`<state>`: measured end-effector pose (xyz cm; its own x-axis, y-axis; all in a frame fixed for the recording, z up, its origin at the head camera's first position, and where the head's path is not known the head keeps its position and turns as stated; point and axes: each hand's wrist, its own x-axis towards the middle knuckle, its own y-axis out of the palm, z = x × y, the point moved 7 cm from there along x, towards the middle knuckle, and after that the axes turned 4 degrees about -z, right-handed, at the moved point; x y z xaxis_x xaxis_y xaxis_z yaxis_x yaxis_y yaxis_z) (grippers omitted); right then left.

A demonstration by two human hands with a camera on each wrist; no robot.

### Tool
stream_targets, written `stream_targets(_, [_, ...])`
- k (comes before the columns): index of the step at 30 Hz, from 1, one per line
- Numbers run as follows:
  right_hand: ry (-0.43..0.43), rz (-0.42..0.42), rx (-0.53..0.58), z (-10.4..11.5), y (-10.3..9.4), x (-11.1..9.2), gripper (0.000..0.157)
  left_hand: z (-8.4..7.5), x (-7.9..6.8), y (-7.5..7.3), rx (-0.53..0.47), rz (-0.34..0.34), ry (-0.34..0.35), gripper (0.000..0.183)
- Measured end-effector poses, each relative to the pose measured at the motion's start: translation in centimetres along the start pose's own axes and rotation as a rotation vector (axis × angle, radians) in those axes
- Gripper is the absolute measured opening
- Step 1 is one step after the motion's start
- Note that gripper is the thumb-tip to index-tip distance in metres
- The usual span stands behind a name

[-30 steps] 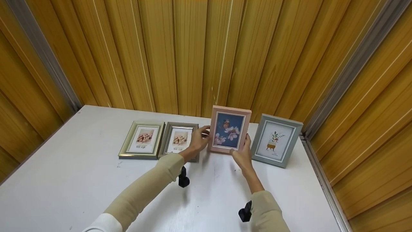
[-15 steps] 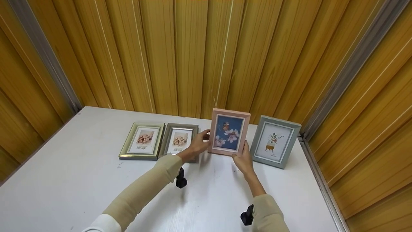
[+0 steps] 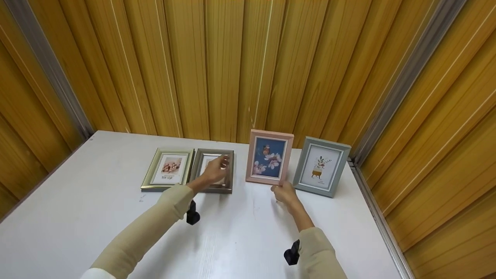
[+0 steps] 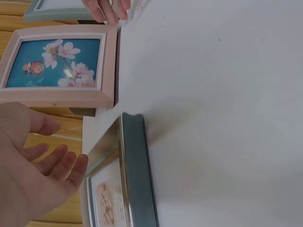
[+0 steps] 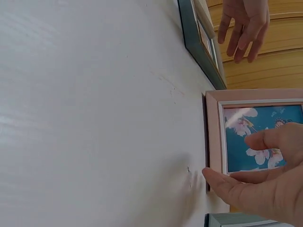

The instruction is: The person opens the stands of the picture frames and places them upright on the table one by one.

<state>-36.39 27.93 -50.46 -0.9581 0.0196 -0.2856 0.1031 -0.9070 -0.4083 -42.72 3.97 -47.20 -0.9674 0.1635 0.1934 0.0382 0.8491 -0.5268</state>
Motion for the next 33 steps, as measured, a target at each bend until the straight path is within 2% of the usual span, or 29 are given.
stream_targets(1, [0.004, 0.021, 0.02, 0.2, 0.5, 0.1, 0.059, 3.0, 1.6, 0.5, 0.027, -0.025, 0.027, 0.051])
stream_targets(7, [0.019, 0.12, 0.045, 0.6, 3.4, 0.6, 0.058, 6.2, 1.1, -3.2, 0.151, -0.047, -0.068, 0.048])
stream_targets(8, [0.014, 0.131, 0.045, 0.7, 3.9, 0.7, 0.058, 4.0, -0.8, -5.0, 0.16, -0.027, -0.118, 0.048])
stream_targets(12, [-0.013, 0.147, 0.063, 0.8, 6.3, 1.0, 0.055, 5.3, -1.6, -6.7, 0.214, -0.036, -0.18, 0.051])
stream_targets(15, [-0.05, 0.12, 0.077, 1.0, 8.2, 1.1, 0.052, 6.0, -1.9, -7.3, 0.203, -0.079, -0.187, 0.049])
stream_targets(18, [-0.101, 0.046, 0.087, 1.6, 9.6, 1.4, 0.05, 6.5, -1.9, -7.5, 0.165, -0.114, -0.161, 0.046])
stream_targets(23, [-0.181, -0.088, 0.036, 3.1, 11.5, 2.4, 0.048, 6.7, -2.2, -7.7, 0.152, -0.119, -0.131, 0.045])
stream_targets(28, [-0.304, -0.175, -0.119, 4.7, 12.8, 2.9, 0.039, 6.5, -2.5, -7.8, 0.281, -0.138, -0.147, 0.033])
stream_targets(33, [-0.366, -0.217, -0.198, 5.4, 13.0, 2.9, 0.031, 5.9, -2.6, -6.7, 0.437, -0.1, -0.188, 0.017])
